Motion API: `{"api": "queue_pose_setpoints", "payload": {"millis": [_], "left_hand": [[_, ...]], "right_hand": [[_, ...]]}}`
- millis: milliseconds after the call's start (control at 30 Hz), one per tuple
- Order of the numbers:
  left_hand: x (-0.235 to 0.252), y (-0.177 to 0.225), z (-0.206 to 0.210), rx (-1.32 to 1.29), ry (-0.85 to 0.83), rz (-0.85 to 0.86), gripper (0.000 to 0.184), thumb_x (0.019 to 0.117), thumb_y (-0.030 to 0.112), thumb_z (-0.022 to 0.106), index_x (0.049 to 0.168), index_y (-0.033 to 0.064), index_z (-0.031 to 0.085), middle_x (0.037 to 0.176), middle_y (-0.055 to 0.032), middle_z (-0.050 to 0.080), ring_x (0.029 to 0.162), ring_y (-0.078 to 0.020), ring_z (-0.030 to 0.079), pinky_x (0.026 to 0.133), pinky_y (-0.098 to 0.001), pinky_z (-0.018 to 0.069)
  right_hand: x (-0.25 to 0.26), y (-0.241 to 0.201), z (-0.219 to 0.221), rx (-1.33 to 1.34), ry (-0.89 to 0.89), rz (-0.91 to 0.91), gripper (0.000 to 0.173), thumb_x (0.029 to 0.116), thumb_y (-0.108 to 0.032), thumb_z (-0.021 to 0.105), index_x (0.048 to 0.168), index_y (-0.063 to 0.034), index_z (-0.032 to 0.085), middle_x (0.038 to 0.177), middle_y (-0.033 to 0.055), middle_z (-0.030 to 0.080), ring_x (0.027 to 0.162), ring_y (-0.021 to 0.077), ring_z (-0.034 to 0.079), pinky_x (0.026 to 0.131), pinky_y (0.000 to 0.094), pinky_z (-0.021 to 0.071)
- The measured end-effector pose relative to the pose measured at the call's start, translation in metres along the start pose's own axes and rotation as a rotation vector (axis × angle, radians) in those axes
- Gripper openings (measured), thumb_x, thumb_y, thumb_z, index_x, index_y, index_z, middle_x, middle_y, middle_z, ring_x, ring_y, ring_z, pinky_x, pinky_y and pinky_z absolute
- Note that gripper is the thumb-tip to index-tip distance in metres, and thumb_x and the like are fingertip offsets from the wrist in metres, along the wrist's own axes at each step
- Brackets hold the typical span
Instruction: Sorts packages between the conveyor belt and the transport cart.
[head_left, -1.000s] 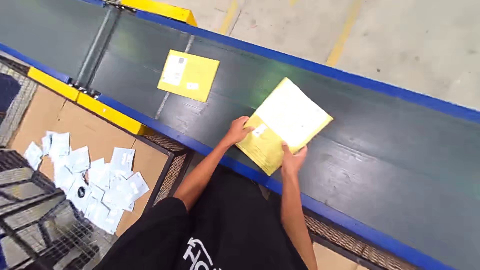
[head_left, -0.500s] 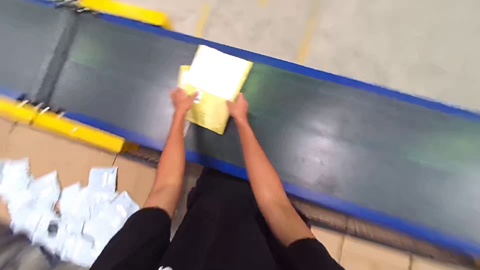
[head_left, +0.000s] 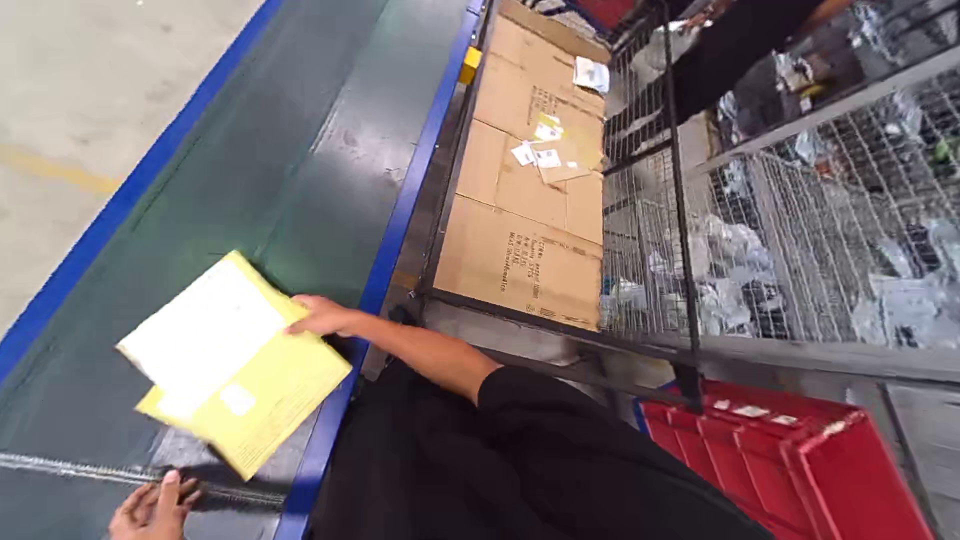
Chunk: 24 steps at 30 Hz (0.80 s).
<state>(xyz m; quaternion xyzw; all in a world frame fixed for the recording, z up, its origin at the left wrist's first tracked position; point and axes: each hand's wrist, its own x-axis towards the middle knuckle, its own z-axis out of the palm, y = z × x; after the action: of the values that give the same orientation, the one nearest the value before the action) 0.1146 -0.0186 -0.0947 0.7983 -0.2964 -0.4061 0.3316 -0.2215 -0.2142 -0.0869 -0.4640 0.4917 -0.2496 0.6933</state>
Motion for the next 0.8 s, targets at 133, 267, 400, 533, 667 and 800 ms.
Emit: {"api": "queue_pose_setpoints", "payload": {"millis": [133,267,400,533,667,800], "left_hand": [[-0.007,0.025,0.051,0.053,-0.059,0.033,0.055,0.1031,0.019,0.059,0.147,-0.0057,0.036,0.121,-0.0184,0.058,0.086,-0.0129,0.067,0.078,-0.035,0.0601],[-0.007,0.06,0.096,0.116,-0.064,0.115,0.054,0.1027,0.017,0.059,0.146,-0.0062,0.038,0.121,-0.0186,0.058,0.085,-0.0103,0.066,0.077,-0.0319,0.0595],[0.0,0.094,0.132,0.186,-0.129,0.187,0.053,0.1029,0.017,0.058,0.146,-0.0063,0.039,0.126,-0.021,0.056,0.092,-0.0115,0.067,0.079,-0.0322,0.0598],[0.001,0.122,0.17,0.325,-0.205,0.277,0.047,0.104,0.021,0.058,0.141,-0.007,0.047,0.128,-0.0263,0.058,0.097,-0.0212,0.069,0.084,-0.0399,0.0596],[-0.042,0.197,0.246,0.419,-0.577,0.628,0.048,0.1004,0.024,0.063,0.136,-0.0063,0.054,0.124,-0.0253,0.067,0.108,-0.0321,0.069,0.093,-0.0493,0.0578],[-0.176,0.284,0.342,0.403,-1.352,1.006,0.037,0.1032,0.032,0.056,0.13,0.0084,0.067,0.127,-0.0055,0.07,0.117,-0.0167,0.066,0.104,-0.0427,0.0541]], "right_hand": [[-0.045,-0.002,-0.216,0.222,0.544,-0.061,0.061,0.0912,-0.007,0.072,0.147,0.0001,0.047,0.131,0.0221,0.062,0.112,0.0278,0.066,0.094,0.0464,0.0581],[-0.112,0.035,-0.443,0.503,1.179,-0.066,0.051,0.1031,-0.029,0.059,0.147,-0.0072,0.046,0.125,0.0183,0.064,0.101,0.0264,0.066,0.084,0.0432,0.0577],[-0.177,0.097,-0.555,0.76,1.501,-0.159,0.039,0.1075,-0.018,0.047,0.144,-0.0049,0.044,0.121,0.0124,0.067,0.092,0.0169,0.067,0.076,0.0332,0.0554],[-0.213,0.119,-0.525,0.694,1.403,-0.1,0.037,0.1087,-0.019,0.048,0.143,-0.0055,0.046,0.126,0.0141,0.068,0.1,0.0219,0.07,0.084,0.0374,0.0576],[-0.215,0.169,-0.487,0.783,1.402,0.067,0.036,0.108,-0.019,0.049,0.14,-0.0036,0.05,0.121,0.0133,0.069,0.094,0.018,0.069,0.077,0.0328,0.0561],[-0.201,0.17,-0.457,0.826,1.398,0.132,0.036,0.1059,-0.021,0.053,0.137,-0.0048,0.053,0.121,0.012,0.069,0.093,0.018,0.068,0.074,0.0338,0.0556]]}}
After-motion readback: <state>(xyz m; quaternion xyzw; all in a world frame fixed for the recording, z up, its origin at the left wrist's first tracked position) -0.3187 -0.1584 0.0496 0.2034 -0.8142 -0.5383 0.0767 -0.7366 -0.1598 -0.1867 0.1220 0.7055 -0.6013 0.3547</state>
